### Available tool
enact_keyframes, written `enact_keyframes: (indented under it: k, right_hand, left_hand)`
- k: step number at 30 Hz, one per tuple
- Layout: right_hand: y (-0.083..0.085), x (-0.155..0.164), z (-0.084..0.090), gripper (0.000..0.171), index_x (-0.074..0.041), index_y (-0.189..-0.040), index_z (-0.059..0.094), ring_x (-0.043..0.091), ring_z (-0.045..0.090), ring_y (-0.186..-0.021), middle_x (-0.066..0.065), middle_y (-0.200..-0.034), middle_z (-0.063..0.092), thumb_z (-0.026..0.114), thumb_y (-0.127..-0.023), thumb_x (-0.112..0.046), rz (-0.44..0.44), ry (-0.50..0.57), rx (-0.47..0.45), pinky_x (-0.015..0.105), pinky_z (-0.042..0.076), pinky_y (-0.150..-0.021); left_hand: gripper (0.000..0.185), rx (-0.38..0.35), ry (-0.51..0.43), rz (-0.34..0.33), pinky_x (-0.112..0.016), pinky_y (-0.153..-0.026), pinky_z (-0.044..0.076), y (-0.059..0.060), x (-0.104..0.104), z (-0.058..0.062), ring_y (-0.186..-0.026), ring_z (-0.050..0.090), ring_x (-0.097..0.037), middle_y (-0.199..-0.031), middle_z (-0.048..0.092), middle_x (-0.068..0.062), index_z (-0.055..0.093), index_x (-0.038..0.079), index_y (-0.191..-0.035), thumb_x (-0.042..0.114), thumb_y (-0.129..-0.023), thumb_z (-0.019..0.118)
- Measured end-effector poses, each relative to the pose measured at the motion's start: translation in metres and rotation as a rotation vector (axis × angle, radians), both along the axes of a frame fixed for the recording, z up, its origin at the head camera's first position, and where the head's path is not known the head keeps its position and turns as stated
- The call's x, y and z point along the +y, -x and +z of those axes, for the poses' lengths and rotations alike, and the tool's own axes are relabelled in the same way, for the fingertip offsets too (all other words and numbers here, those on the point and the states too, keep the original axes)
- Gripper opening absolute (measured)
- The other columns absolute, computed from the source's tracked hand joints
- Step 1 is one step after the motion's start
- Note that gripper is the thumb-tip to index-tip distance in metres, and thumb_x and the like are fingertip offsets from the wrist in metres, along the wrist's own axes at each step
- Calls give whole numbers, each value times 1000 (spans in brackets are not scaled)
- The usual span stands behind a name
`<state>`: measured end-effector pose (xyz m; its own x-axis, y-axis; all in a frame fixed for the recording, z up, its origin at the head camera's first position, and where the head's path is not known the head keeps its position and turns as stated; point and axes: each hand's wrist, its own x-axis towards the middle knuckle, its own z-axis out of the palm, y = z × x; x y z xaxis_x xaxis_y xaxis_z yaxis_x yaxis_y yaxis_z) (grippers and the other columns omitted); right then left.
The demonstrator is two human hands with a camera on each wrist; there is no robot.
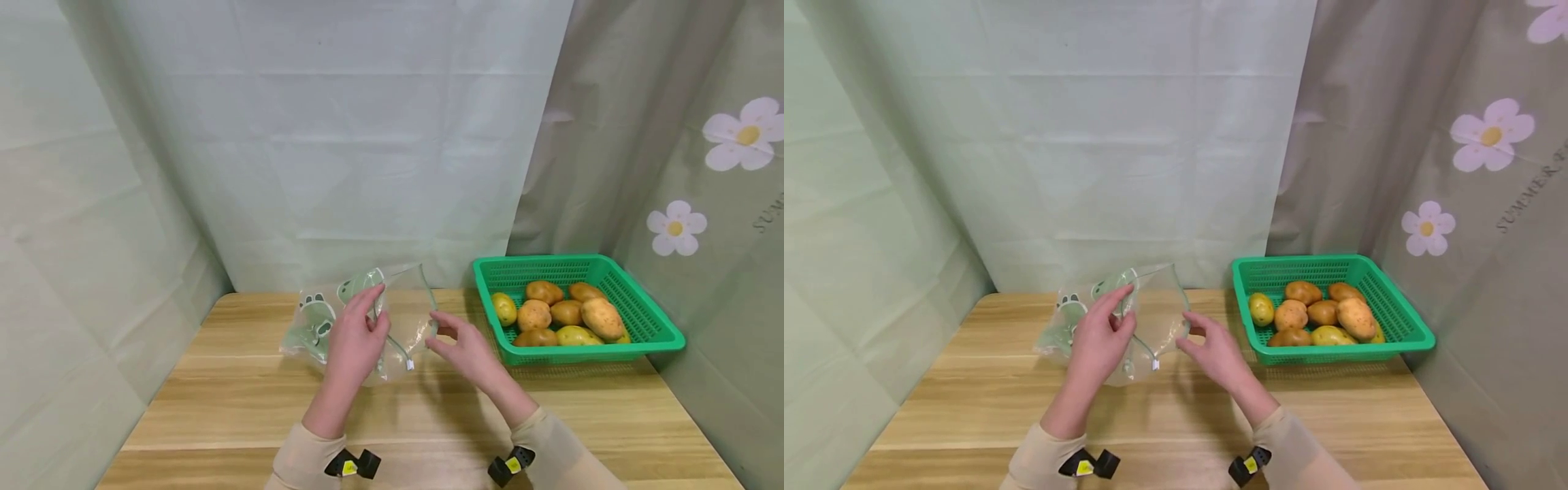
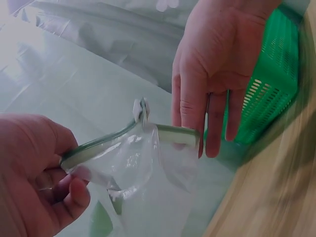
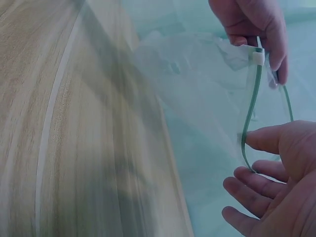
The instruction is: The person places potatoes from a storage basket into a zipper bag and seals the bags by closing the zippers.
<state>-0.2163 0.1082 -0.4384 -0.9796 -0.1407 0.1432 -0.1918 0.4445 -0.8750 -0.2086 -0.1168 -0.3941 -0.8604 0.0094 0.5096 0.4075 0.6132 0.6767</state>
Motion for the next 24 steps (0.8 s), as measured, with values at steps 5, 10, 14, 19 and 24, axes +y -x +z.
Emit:
enact_keyframes:
  k: [5, 10, 14, 19, 24]
  right_hand:
    - [-3, 3, 3, 55, -6, -157, 61, 43, 62, -139, 15, -147, 68, 77, -105, -17, 34, 11, 35, 59, 50, -114]
    - [-7, 9, 7, 52, -9, -158, 60, 38, 63, -138, 16, -153, 63, 74, -108, -17, 62, 5, 82, 60, 48, -116]
    - [-10, 14, 12, 52, -10, -158, 60, 37, 62, -139, 14, -155, 62, 72, -109, -20, 86, -5, 114, 58, 47, -118]
    - [-13, 21, 17, 50, -10, -157, 60, 37, 62, -139, 10, -155, 61, 71, -110, -23, 80, -27, 144, 56, 46, -119]
    - [-16, 33, 22, 51, -11, -157, 60, 32, 63, -138, 8, -155, 62, 72, -110, -27, 43, -119, 200, 57, 48, -117]
  left_hand:
    - [53, -74, -63, -30, -26, -59, 51, 1, -3, 1, -71, 58, -11, -147, 67, -10, 68, 10, -152, 6, -99, 74]
    - [53, -102, -94, -49, -26, -60, 50, 1, -5, 3, -72, 57, -13, -144, 67, -9, 66, 10, -153, 7, -101, 73]
    - [53, -123, -113, -45, -25, -62, 51, 0, -6, 4, -74, 58, -14, -145, 66, -8, 66, 12, -154, 8, -102, 74]
    - [54, -135, -114, -36, -26, -63, 53, 0, -5, 5, -75, 59, -14, -147, 66, -7, 65, 14, -155, 9, -101, 74]
    - [53, -113, -109, -43, -25, -62, 52, 1, -5, 4, -74, 59, -13, -146, 66, -10, 66, 11, -154, 8, -102, 73]
